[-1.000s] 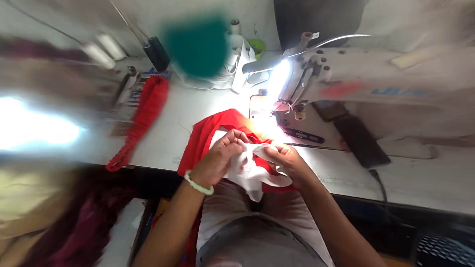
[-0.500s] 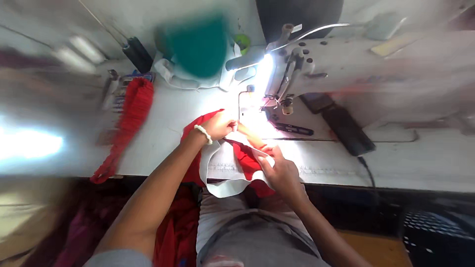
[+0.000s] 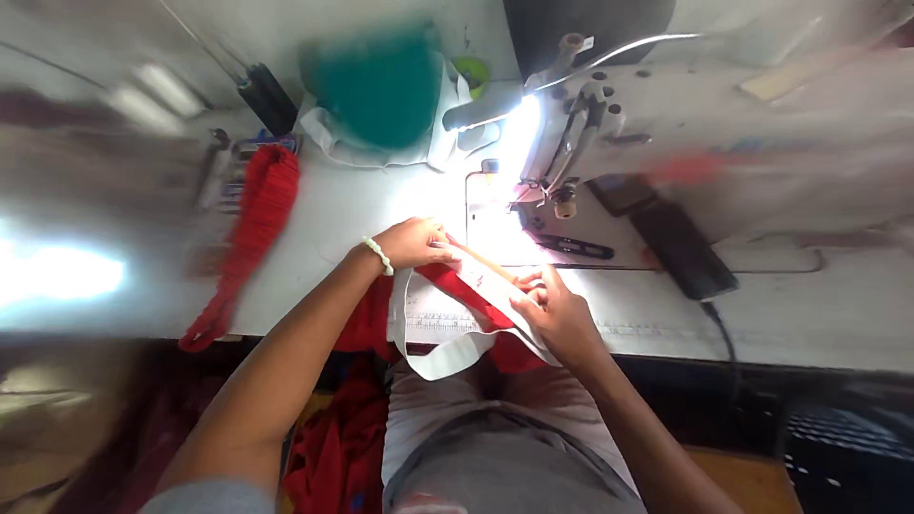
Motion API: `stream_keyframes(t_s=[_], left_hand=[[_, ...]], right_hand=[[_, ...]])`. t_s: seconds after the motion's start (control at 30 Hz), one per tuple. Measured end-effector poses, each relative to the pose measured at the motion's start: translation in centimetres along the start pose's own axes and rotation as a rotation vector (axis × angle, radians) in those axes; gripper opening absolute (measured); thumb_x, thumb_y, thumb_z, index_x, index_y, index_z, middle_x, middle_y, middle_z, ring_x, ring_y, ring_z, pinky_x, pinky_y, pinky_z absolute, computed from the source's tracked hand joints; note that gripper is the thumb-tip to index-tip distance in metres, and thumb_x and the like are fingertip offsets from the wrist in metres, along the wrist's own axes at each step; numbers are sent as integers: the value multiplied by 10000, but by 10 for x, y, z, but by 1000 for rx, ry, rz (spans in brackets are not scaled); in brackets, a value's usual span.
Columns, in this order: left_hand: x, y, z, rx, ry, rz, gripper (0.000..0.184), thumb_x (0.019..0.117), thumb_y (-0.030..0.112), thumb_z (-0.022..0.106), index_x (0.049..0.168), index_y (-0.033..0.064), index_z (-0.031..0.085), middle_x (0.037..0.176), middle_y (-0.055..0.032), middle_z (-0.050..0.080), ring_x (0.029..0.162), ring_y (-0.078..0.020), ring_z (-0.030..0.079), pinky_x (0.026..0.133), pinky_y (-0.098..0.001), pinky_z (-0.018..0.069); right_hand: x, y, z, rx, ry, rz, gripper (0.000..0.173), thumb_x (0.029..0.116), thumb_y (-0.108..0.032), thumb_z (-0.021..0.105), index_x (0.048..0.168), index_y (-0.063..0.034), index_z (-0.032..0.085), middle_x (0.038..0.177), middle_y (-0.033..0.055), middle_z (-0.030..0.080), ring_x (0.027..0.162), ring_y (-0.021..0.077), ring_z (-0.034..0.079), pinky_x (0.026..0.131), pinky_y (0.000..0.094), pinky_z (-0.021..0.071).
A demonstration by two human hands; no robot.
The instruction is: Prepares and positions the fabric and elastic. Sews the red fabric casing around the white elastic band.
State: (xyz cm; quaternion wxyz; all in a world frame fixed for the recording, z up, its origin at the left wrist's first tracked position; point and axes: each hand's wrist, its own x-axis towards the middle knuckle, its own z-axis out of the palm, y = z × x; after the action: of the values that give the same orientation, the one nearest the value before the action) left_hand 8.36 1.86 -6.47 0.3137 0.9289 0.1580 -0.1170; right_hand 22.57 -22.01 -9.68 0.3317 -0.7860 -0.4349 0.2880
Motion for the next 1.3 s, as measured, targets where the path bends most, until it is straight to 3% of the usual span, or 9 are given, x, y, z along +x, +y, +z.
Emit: stream_keyframes(t_s=[0.13, 0.27, 0.5, 0.63, 0.73, 0.83, 1.0, 1.17, 1.3], left_hand=[[21, 18, 2, 201, -2, -110, 366, 996, 344, 661, 987, -6, 765, 1037, -197, 708, 1040, -353, 664, 937, -554, 496], [31, 24, 28, 265, 284, 232, 349, 847, 207, 819, 1081, -34, 723, 1174, -236, 674, 1116, -401, 651, 953, -556, 504], [2, -19, 42, 417, 625, 262, 93, 931, 80, 687, 1002, 41, 733, 1089, -197, 670, 1071, -396, 631, 939, -570, 447], [-15, -15, 54, 370, 529, 438, 188, 938, -90, 556, 953, -9, 725, 1033, -151, 717, 1028, -311, 691, 937, -435, 540], [-27, -12, 54, 271, 462, 397, 177, 879, 40, 603, 987, -23, 728, 1110, -160, 711, 1071, -301, 679, 933, -418, 550], [-39, -5, 52, 233, 304, 327, 423, 779, 174, 718, 1162, -8, 707, 1302, -181, 633, 1275, -331, 574, 1063, -454, 481], [-38, -4, 52, 271, 325, 349, 407, 774, 30, 756, 1179, 14, 716, 1258, -193, 660, 1232, -350, 612, 1039, -461, 505], [-34, -11, 49, 234, 405, 455, 148, 940, 24, 635, 964, 30, 781, 1086, -138, 731, 1097, -282, 688, 989, -389, 536], [-30, 8, 42, 248, 391, 340, 70, 903, -15, 671, 908, -28, 740, 968, -154, 722, 946, -310, 701, 859, -439, 562]], right_hand=[[-5, -1, 6, -69, 31, -4, 307, 994, -180, 636, 1228, 14, 592, 884, 156, 689, 769, 312, 683, 700, 511, 539], [0, 12, 11, -184, 99, -214, 208, 995, -120, 593, 1084, 17, 721, 878, 190, 719, 774, 355, 707, 687, 535, 549], [0, 29, 8, -329, 134, -434, 198, 967, -144, 657, 1128, -82, 756, 1084, 226, 646, 859, 348, 702, 661, 442, 596], [-9, 25, 4, -268, 107, -412, 266, 945, -226, 683, 1137, -52, 744, 1052, 228, 639, 806, 340, 687, 633, 436, 581], [-16, 19, -4, -23, -24, -260, 404, 896, -255, 744, 1228, -32, 695, 1064, 168, 693, 864, 239, 675, 756, 381, 564], [-19, 17, -13, 280, -156, -144, 406, 905, -169, 704, 1285, -42, 636, 1100, 57, 719, 902, 47, 675, 794, 205, 556], [-30, 12, -15, 449, -198, -65, 261, 962, -118, 546, 1186, -56, 664, 1035, -24, 719, 852, -27, 648, 730, 147, 525], [-37, 8, -4, -334, 93, -195, 149, 919, -39, 675, 1032, -68, 768, 1017, 211, 651, 813, 350, 684, 660, 493, 566], [-31, -5, 15, -401, 250, -468, 146, 920, -152, 667, 926, -31, 749, 996, 225, 680, 890, 394, 680, 730, 500, 559]])
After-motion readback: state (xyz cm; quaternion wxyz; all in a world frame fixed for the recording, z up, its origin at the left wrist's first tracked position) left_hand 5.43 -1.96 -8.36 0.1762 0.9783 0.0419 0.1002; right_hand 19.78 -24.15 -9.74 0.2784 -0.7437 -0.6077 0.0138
